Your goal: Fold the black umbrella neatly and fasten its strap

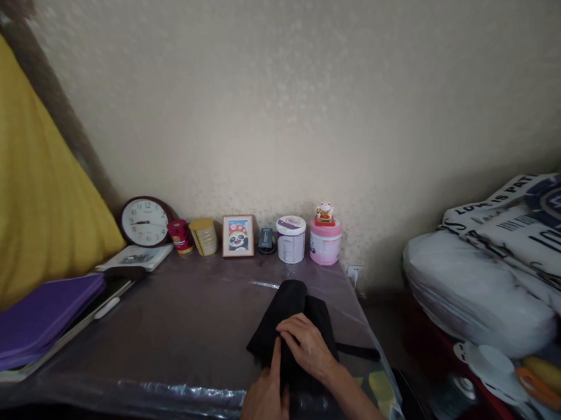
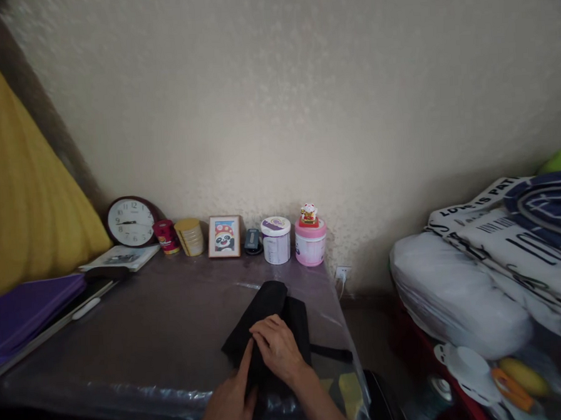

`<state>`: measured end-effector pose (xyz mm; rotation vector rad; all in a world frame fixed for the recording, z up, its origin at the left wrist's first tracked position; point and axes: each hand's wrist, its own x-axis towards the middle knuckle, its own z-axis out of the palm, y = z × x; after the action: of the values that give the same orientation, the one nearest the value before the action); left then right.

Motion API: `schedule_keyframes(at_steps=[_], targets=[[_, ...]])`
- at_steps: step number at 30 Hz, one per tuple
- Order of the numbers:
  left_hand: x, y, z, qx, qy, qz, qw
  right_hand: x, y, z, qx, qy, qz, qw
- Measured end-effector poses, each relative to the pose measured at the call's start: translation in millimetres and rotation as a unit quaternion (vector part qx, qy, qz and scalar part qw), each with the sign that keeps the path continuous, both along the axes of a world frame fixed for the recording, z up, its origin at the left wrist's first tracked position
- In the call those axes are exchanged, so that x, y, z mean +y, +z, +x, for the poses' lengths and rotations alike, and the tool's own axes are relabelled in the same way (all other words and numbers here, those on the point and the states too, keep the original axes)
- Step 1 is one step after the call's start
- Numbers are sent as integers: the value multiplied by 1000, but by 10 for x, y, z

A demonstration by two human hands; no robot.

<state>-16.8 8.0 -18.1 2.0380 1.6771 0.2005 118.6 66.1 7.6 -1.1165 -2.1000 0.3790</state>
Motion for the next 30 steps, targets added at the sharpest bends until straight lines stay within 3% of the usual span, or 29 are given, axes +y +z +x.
schedule_keyframes(at_steps=[4,9,12,14,16,19,22,24,27,30], targets=[[-5,-44,0,-7,3,6,1000,282,-113,88,-57,-19,26,998],[4,6,17,7,15,-22,1000,866,-197,180,-109,-119,17,987],[10,50,13,-3,22,-33,999,1055,-180,284,-119,-192,-5,974],[15,67,5,-16,21,-30,999,1027,-130,339,-97,-235,0,967],[22,74,-3,-22,20,-31,999,869,-68,336,-54,-218,38,974],[35,79,-8,-15,9,-36,999,509,-14,195,-9,-87,82,993],[40,92,-1,-11,5,-45,999,287,-46,7,-61,43,47,996],[37,99,7,-11,15,-48,999,324,-89,-49,-84,25,36,996],[44,88,0,-17,34,-43,998,567,-137,27,-74,-78,30,994],[78,75,-57,-77,44,-47,995,750,-143,236,29,-147,15,989]])
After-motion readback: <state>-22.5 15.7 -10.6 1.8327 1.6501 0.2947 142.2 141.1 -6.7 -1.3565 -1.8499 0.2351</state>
